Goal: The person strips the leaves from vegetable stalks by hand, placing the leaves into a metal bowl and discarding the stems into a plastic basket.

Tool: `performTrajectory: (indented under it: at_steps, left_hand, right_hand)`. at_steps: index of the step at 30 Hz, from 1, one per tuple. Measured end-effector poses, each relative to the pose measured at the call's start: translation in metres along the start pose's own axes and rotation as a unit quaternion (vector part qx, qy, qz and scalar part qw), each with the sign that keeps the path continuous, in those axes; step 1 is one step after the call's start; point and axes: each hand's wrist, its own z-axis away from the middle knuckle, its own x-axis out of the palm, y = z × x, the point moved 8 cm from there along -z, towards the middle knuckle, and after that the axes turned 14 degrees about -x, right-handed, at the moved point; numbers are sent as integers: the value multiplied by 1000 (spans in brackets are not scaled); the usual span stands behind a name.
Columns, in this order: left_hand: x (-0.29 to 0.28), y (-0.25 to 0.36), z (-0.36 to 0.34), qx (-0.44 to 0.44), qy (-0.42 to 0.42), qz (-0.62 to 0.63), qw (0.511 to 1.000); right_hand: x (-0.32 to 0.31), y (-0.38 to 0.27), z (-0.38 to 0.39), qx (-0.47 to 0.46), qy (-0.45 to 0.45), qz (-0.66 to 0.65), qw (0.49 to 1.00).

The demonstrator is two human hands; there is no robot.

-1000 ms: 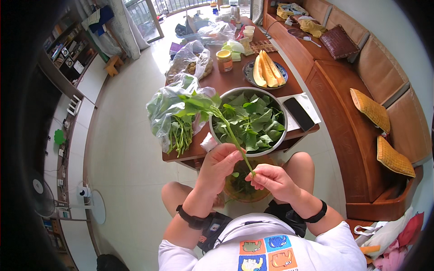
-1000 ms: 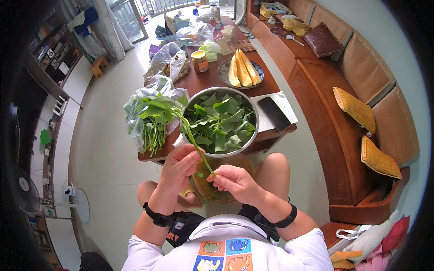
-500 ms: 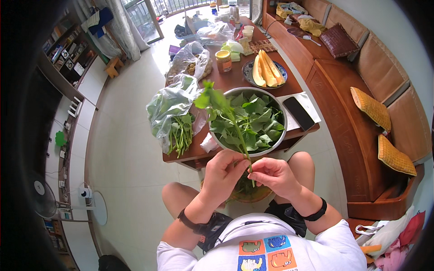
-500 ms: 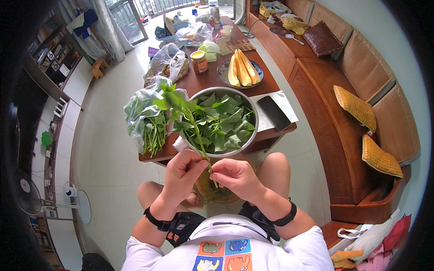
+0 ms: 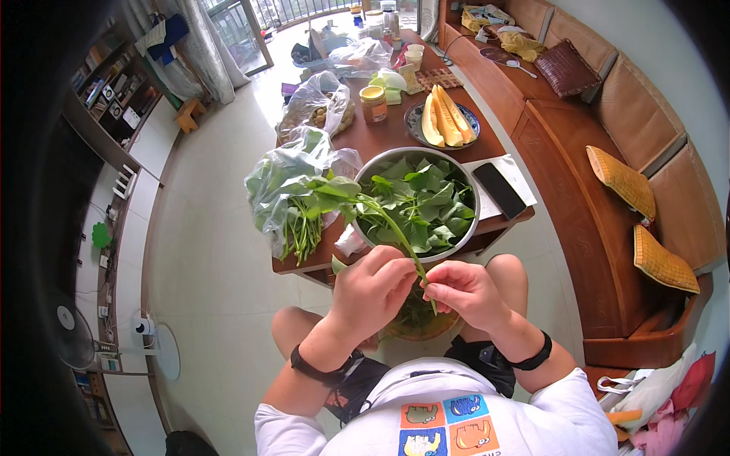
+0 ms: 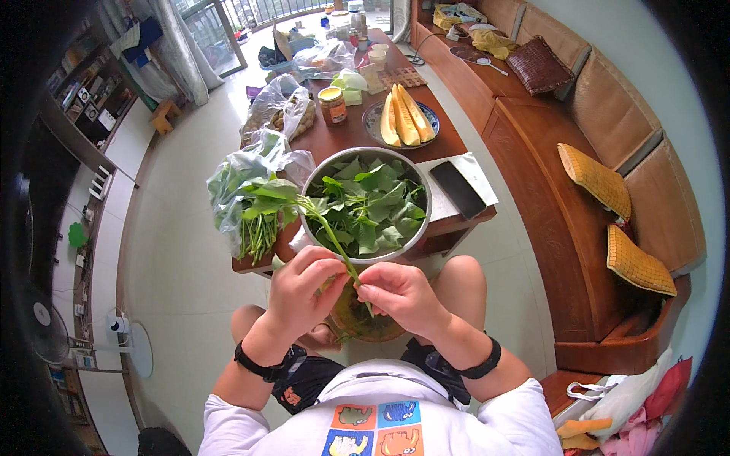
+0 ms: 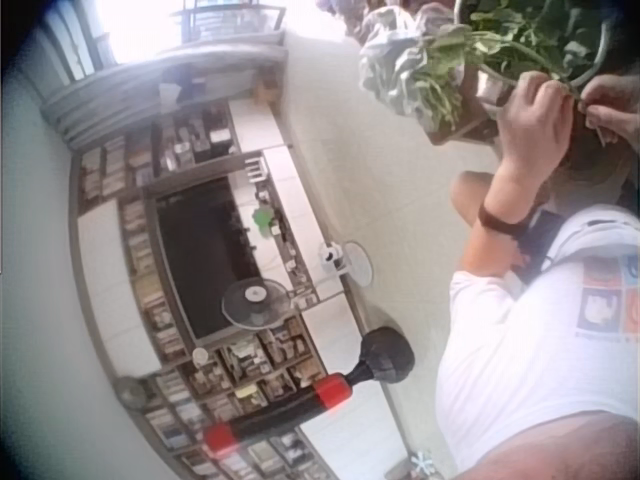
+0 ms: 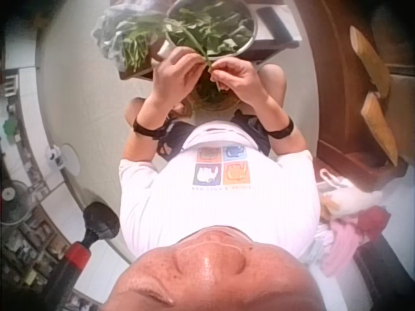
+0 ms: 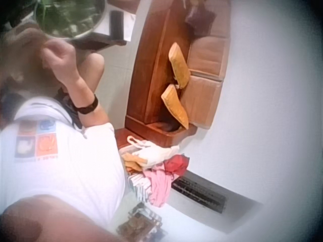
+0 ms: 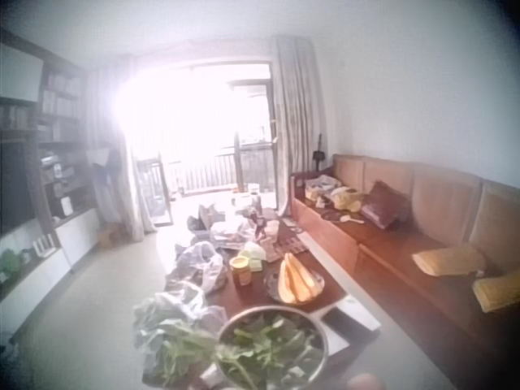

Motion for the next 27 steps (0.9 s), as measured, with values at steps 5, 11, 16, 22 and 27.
performTrajectory:
  at_steps: [5, 11, 16, 22, 27]
  left_hand:
    - [4, -9, -2, -38, -58, 49, 996]
    - [17, -32, 3, -188, -124, 177, 958]
    - [43, -53, 21, -316, -131, 321, 883]
    - [54, -56, 27, -374, -114, 469, 792]
    - [49, -62, 25, -386, -77, 508, 767]
  right_hand:
    - [-5, 1, 0, -8, 9, 46, 999]
    - [-3, -3, -2, -29, 3, 77, 997]
    - [-2, 1, -2, -46, 11, 84, 995]
    - [-5, -7, -4, -89, 39, 124, 988]
    - [2, -12, -4, -110, -3, 197, 974]
